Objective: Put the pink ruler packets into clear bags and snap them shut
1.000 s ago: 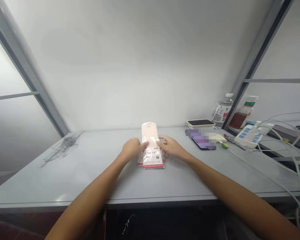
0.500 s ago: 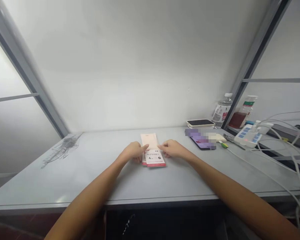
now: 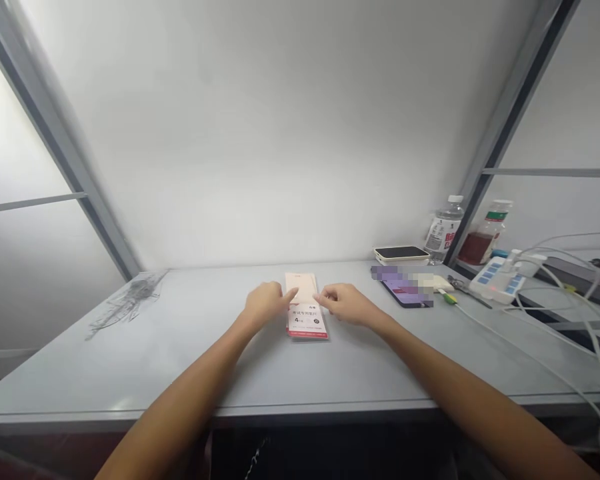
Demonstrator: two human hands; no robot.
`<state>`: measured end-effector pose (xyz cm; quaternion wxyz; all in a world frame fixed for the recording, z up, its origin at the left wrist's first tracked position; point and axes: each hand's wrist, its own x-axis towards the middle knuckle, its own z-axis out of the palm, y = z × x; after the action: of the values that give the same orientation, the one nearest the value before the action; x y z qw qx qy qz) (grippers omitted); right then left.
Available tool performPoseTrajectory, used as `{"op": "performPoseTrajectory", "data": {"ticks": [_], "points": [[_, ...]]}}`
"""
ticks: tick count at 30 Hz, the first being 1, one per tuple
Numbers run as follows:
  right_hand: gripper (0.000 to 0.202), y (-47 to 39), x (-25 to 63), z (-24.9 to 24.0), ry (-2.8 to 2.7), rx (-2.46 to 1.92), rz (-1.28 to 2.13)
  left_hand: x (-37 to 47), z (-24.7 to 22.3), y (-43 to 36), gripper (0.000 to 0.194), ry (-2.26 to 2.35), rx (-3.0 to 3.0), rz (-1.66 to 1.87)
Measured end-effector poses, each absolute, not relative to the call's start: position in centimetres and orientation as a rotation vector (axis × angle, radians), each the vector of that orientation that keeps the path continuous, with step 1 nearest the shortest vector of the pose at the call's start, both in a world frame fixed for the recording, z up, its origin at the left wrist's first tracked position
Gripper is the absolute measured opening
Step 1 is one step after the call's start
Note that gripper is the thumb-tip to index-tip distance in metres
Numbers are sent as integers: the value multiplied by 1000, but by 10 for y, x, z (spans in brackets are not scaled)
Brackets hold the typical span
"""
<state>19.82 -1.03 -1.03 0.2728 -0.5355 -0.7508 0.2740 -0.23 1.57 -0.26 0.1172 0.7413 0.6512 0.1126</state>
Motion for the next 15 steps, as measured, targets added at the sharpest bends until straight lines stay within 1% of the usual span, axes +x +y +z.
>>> {"op": "performPoseTrajectory", "data": {"ticks": [3, 8, 12, 15], "points": [[39, -12, 195, -11, -2028, -1442, 724, 5, -10, 12, 53, 1883, 2246, 321], [37, -10, 194, -12, -1991, -1469, 715, 8, -17, 9, 34, 1867, 2346, 285], [36, -5, 196, -15, -1880, -1523, 738, 8, -14, 9, 31, 1867, 2421, 308], [41, -3, 197, -15, -1815, -1505, 855, 11, -12, 6, 29, 1830, 2481, 345]]}}
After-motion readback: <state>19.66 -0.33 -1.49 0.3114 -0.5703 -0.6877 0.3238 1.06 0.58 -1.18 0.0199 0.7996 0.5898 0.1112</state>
